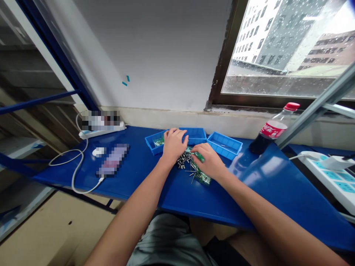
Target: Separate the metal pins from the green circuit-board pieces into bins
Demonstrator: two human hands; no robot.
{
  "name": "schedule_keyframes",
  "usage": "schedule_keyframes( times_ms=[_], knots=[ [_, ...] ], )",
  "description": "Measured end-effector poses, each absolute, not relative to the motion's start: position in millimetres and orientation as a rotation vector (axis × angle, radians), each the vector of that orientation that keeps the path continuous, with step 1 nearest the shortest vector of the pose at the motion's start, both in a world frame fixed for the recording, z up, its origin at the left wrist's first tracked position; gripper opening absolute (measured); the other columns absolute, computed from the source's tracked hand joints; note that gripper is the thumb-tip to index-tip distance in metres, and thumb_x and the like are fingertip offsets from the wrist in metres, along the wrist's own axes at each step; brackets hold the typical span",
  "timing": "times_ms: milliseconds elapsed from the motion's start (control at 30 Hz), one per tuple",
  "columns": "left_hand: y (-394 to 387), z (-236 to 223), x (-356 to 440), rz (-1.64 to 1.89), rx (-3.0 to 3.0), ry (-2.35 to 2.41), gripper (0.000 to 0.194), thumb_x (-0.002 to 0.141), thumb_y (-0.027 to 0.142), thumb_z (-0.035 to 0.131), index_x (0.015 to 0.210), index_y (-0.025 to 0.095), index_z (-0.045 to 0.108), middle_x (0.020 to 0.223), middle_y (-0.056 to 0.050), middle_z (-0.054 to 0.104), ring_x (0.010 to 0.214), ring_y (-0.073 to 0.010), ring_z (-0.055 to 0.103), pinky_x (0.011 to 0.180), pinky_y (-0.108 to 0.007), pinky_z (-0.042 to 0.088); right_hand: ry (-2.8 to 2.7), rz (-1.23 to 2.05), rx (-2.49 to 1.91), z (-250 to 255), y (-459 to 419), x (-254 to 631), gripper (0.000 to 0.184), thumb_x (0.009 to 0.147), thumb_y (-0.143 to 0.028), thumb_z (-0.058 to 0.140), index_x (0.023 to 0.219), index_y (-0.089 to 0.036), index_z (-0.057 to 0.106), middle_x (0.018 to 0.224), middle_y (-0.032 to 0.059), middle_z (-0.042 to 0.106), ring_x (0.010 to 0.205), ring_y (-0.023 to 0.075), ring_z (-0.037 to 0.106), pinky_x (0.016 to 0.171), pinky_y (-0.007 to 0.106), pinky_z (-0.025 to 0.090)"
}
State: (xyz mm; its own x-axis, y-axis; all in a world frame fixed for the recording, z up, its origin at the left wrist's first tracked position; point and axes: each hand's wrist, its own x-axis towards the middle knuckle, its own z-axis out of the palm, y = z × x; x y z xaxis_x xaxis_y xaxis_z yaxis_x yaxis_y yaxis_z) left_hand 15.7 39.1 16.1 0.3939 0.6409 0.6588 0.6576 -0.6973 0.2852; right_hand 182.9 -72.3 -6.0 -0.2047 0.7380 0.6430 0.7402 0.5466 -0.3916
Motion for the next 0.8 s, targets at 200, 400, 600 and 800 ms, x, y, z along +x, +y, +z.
schedule_keyframes(
  times_ms=[200,400,600,800],
  knots=[
    [28.2,13.4,13.8,-1.362,-2.824,-0.861,0.022,0.103,0.026,0.059,0.112,0.017,0.077,0.117,-0.01,0.078,0.125,-0.0292,0.061,0.112,-0.049,0.047,-2.152,-0.147,-1.293,-14.3,-67.0,183.2,0.022,0.104,-0.03,0.06,0.111,-0.024,0.08,0.135,0.0131,0.07,0.137,0.0388,0.051,0.11,0.062,0.048],
    [14.3,15.3,12.9,-1.399,-2.984,-0.664,0.023,0.106,0.026,0.054,0.105,0.018,0.076,0.11,-0.009,0.078,0.112,-0.0259,0.066,0.108,-0.047,0.051,-2.184,-0.067,-1.302,-13.1,-65.2,181.6,0.025,0.102,-0.017,0.056,0.105,-0.02,0.08,0.121,0.0136,0.075,0.126,0.0345,0.06,0.109,0.056,0.051],
    [11.1,17.9,11.7,-1.496,-2.983,-0.817,0.025,0.107,0.03,0.053,0.112,0.018,0.075,0.116,-0.01,0.077,0.115,-0.0263,0.067,0.109,-0.048,0.052,-1.964,0.016,-1.205,-9.6,-65.0,183.8,0.027,0.101,-0.018,0.056,0.119,-0.02,0.076,0.131,0.0152,0.071,0.127,0.0325,0.063,0.11,0.053,0.053],
    [7.0,20.1,11.1,-1.64,-3.134,-0.973,0.038,0.102,0.037,0.063,0.136,0.019,0.066,0.135,-0.013,0.071,0.121,-0.0272,0.07,0.101,-0.042,0.06,-1.503,0.274,-1.153,-3.1,-69.5,184.7,0.018,0.099,-0.034,0.067,0.112,-0.024,0.075,0.12,0.0103,0.075,0.11,0.0274,0.073,0.099,0.048,0.062]
  ],
)
